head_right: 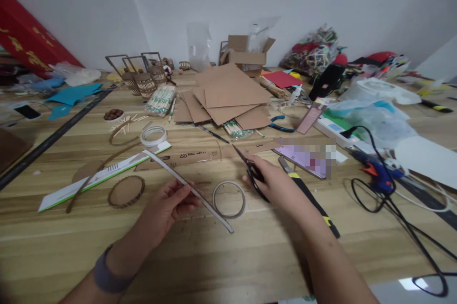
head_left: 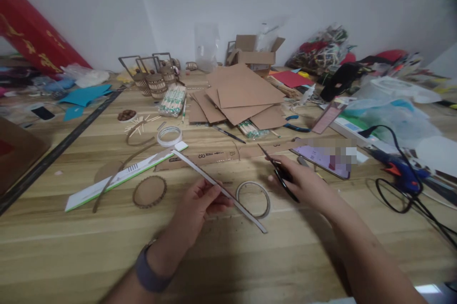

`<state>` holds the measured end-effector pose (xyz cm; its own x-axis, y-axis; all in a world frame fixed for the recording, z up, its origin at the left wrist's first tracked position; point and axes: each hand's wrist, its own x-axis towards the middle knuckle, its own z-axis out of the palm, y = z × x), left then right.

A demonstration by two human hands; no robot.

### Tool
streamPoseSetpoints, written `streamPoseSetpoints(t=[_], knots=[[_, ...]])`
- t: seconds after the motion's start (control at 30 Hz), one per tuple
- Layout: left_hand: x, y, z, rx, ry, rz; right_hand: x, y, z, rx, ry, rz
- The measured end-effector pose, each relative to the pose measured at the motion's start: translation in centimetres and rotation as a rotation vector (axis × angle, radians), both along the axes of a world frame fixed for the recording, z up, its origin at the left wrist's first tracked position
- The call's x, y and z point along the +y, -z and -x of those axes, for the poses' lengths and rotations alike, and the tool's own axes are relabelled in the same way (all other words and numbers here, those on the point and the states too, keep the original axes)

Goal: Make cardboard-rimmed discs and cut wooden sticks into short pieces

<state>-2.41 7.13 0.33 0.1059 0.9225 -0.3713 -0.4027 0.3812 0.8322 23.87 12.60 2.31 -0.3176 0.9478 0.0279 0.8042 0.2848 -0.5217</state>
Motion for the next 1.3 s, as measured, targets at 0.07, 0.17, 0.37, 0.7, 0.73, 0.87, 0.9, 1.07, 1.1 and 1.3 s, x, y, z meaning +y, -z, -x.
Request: streamPoseSetpoints(t=[0.07, 0.17, 0.37, 0.7, 0.73, 0.87, 0.9, 1.07, 1.1, 1.3], knots=[[0.1, 0.0, 0.1, 0.031, -0.020, -0.016, -1.0, -0.5, 1.3, 0.108, -0.103, -0.035], [0.3, 0.0, 0.2, 0.073, -0.062, -0.054, -2.5, -0.9, 3.7, 0.118, -0.241, -0.012], [0.4, 0.3, 0.3, 0.090, -0.094, -0.129, -3.7, -0.4, 5.8, -0.202, -0.275, -0.050], [0.4, 0.5, 0.1, 0.119, -0.152, -0.136, -4.1, 0.8, 6.1, -0.268, -0.309, -0.116], [0.4, 0.5, 0.1, 0.119, -0.149, -0.138, -4.2, 0.8, 6.1, -0.265, -0.316, -0.106], [0.4, 0.6, 0.2, 0.119, -0.143, -0.142, -4.2, 1.0, 6.2, -0.259, -0.319, -0.098], [0.4, 0.6, 0.2, 0.116, -0.140, -0.141, -4.2, 1.1, 6.3, -0.255, -0.314, -0.104], [0.4, 0.5, 0.2, 0.090, -0.127, -0.126, -4.3, 1.1, 6.3, -0.234, -0.317, -0.116], [0.4, 0.5, 0.2, 0.087, -0.130, -0.121, -4.4, 1.1, 6.3, -0.232, -0.318, -0.117], [0.5, 0.5, 0.0, 0.059, -0.137, -0.114, -4.6, 1.3, 6.2, -0.212, -0.334, -0.154]])
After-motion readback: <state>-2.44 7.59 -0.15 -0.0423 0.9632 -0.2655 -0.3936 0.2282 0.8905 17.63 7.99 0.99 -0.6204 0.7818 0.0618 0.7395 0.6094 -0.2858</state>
